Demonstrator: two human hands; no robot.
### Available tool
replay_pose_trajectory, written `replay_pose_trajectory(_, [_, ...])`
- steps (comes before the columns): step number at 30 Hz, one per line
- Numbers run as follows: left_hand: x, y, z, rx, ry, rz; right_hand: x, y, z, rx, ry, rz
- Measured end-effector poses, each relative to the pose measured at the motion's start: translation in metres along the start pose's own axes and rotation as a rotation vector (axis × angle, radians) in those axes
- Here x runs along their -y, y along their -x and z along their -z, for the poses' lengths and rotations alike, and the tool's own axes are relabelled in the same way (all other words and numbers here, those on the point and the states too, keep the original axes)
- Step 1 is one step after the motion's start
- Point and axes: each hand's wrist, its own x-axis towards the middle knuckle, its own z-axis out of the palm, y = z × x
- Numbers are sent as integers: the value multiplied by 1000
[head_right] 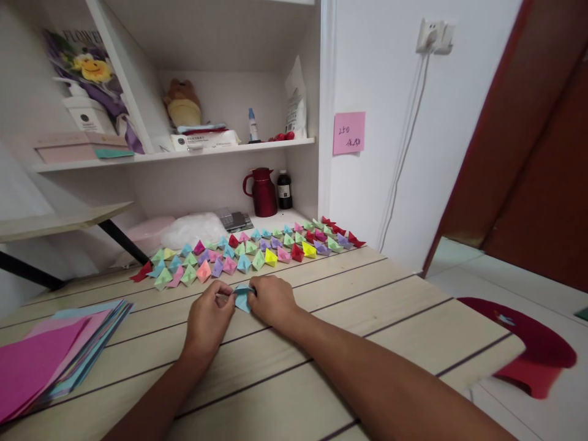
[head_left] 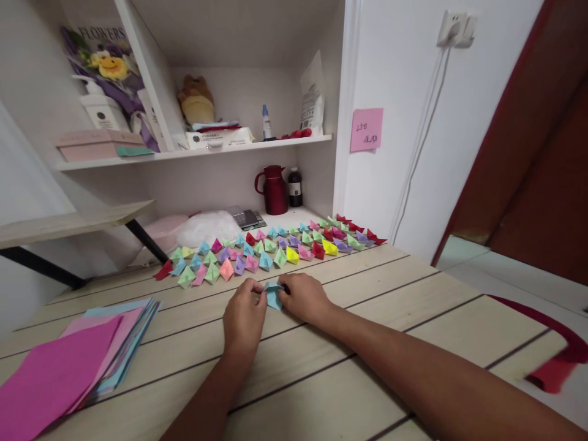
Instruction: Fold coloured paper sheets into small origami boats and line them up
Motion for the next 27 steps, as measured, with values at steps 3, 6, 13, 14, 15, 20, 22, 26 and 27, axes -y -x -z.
replay_pose_trajectory(3, [1, -3, -1, 53, 1, -20, -1, -1, -1, 13, 15, -3])
replay_pose_trajectory(6, [2, -5, -1, 114, 45, -86, -2, -2, 0, 25, 14, -8])
replay_pose_trajectory(13, [2, -3, -2, 186, -116, -207, -11, -4, 4, 20, -57, 6])
replay_pose_trajectory(14, [2, -2, -3, 193, -141, -223, -12, -4, 4, 18, -71, 6])
replay_pose_trajectory(15, [2, -1, -3, 200, -173, -244, -13, -5, 3, 13, -93, 6])
replay_pose_trajectory(20, [-1, 1, -1, 239, -358, -375, -21, -9, 1, 27, -209, 55])
replay_pose_trajectory(22, [-2, 1, 0, 265, -409, -394, -26, -11, 2, 66, -223, 81])
replay_pose_trajectory(26, [-3, 1, 3, 321, -429, -406, -36, -13, 10, 148, -256, 131])
replay_pose_trajectory(27, [-3, 0, 4, 336, -423, -410, -39, -13, 13, 176, -271, 144])
